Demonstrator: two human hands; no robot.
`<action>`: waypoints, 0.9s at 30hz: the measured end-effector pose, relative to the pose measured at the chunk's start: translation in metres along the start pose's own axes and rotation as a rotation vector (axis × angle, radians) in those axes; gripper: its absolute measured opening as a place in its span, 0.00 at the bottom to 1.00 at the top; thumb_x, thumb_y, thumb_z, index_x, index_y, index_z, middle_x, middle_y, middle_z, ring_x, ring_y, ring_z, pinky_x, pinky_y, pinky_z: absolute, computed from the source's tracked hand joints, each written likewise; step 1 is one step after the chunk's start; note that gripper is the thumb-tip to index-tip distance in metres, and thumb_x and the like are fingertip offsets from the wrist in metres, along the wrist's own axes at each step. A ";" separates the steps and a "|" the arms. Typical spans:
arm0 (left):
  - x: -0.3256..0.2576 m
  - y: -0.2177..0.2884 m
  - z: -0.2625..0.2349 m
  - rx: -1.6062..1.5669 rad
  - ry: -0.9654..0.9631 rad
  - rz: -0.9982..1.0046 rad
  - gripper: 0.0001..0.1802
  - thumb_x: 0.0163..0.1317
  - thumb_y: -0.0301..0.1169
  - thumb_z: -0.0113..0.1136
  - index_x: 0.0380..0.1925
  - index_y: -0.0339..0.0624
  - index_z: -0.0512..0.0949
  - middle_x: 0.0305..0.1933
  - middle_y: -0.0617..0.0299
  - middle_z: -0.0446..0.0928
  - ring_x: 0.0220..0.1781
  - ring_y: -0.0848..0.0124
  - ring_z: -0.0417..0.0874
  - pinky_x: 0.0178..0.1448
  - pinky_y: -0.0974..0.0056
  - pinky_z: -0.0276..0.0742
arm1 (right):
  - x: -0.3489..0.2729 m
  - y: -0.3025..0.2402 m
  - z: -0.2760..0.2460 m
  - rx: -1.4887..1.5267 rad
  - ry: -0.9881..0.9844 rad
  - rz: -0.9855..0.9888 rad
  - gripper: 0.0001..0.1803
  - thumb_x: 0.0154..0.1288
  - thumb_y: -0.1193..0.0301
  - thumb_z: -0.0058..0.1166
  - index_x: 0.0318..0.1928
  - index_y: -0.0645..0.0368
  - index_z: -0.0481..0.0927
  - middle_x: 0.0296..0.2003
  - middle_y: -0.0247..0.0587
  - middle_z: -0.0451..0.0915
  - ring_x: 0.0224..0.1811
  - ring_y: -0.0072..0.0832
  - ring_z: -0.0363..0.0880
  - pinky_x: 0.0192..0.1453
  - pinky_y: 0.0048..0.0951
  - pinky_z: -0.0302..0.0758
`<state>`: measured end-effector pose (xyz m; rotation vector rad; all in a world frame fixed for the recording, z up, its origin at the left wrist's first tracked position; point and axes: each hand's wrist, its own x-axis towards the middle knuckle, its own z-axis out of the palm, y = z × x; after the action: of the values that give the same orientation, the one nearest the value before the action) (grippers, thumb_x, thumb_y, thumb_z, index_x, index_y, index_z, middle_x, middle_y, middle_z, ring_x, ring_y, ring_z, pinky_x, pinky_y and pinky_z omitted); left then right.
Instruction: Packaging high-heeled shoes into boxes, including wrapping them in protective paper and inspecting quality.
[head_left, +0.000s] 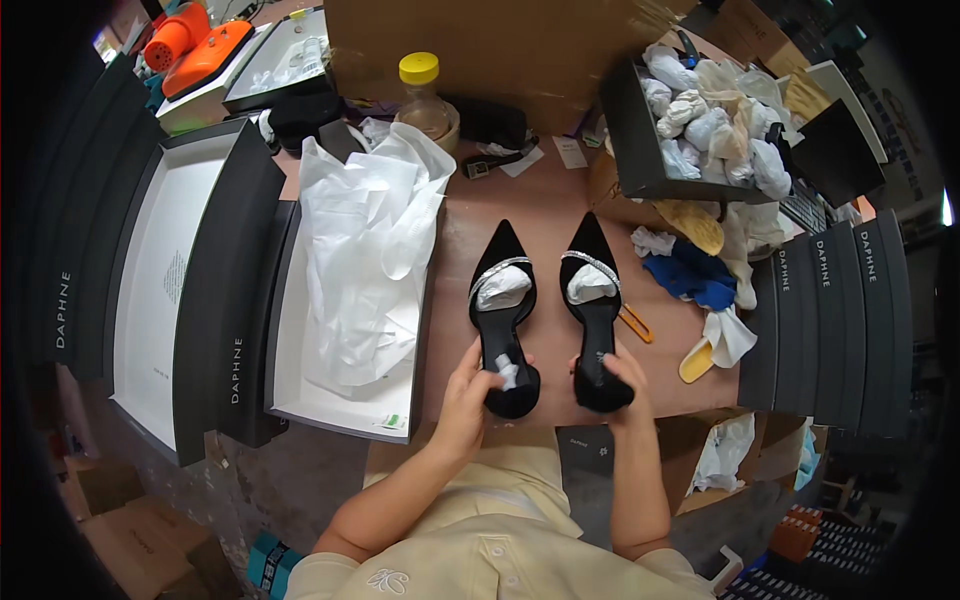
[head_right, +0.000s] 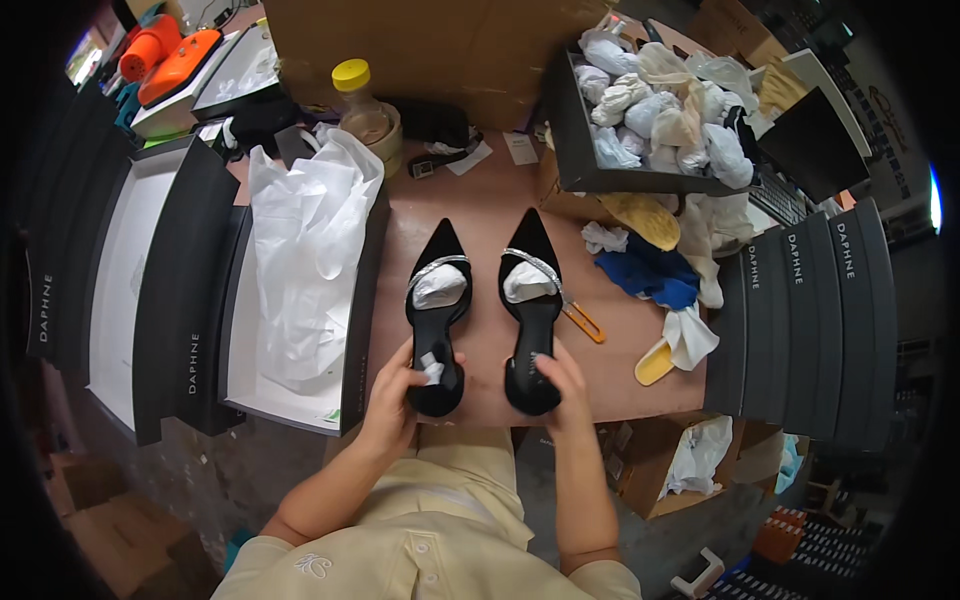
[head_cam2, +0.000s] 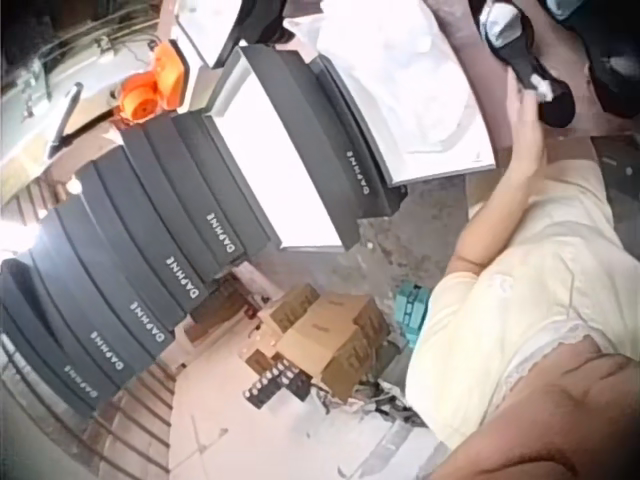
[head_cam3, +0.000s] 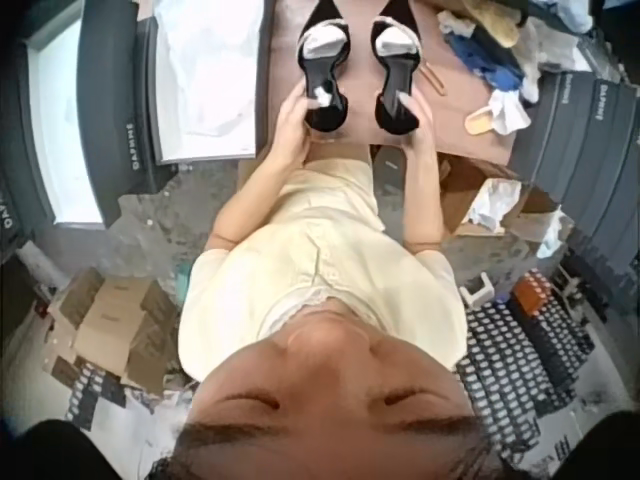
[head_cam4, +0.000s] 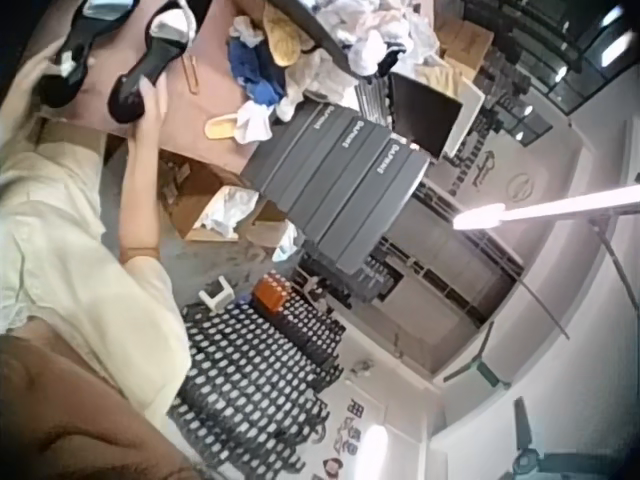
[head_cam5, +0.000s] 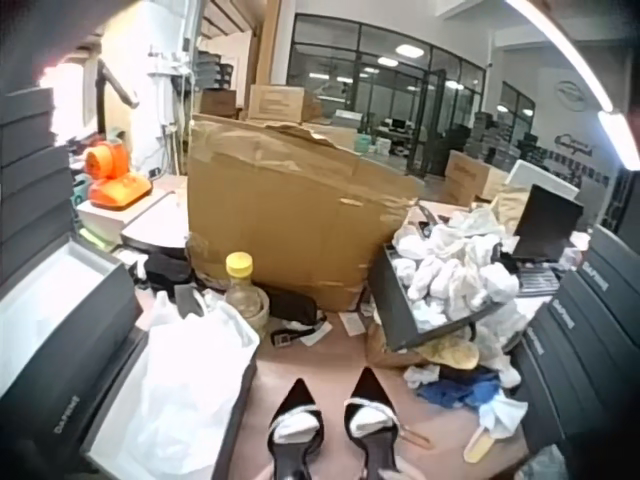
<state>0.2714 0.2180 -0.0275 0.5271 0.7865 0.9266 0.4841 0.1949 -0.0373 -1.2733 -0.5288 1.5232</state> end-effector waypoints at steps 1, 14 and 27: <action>-0.006 -0.007 0.004 -0.093 0.032 0.048 0.38 0.47 0.27 0.42 0.64 0.32 0.55 0.47 0.48 0.75 0.44 0.68 0.79 0.49 0.68 0.75 | -0.010 -0.003 0.017 -0.067 -0.021 -0.104 0.27 0.60 0.61 0.46 0.54 0.69 0.65 0.35 0.53 0.78 0.33 0.32 0.78 0.37 0.24 0.75; -0.047 -0.012 0.019 -0.030 -0.040 0.411 0.52 0.57 0.63 0.45 0.67 0.34 0.43 0.50 0.50 0.69 0.49 0.66 0.75 0.50 0.65 0.72 | -0.060 -0.009 0.067 -0.169 -0.151 -0.481 0.51 0.58 0.33 0.40 0.59 0.71 0.54 0.38 0.53 0.76 0.40 0.34 0.78 0.47 0.35 0.75; -0.041 -0.020 0.017 0.026 0.016 0.339 0.46 0.60 0.56 0.42 0.67 0.33 0.44 0.50 0.48 0.70 0.46 0.68 0.75 0.48 0.66 0.71 | -0.057 -0.013 0.067 -0.068 -0.111 -0.339 0.53 0.52 0.34 0.49 0.60 0.71 0.57 0.39 0.51 0.77 0.38 0.28 0.78 0.42 0.24 0.74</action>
<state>0.2804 0.1710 -0.0160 0.6900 0.7363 1.2350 0.4238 0.1671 0.0212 -1.0891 -0.8300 1.3028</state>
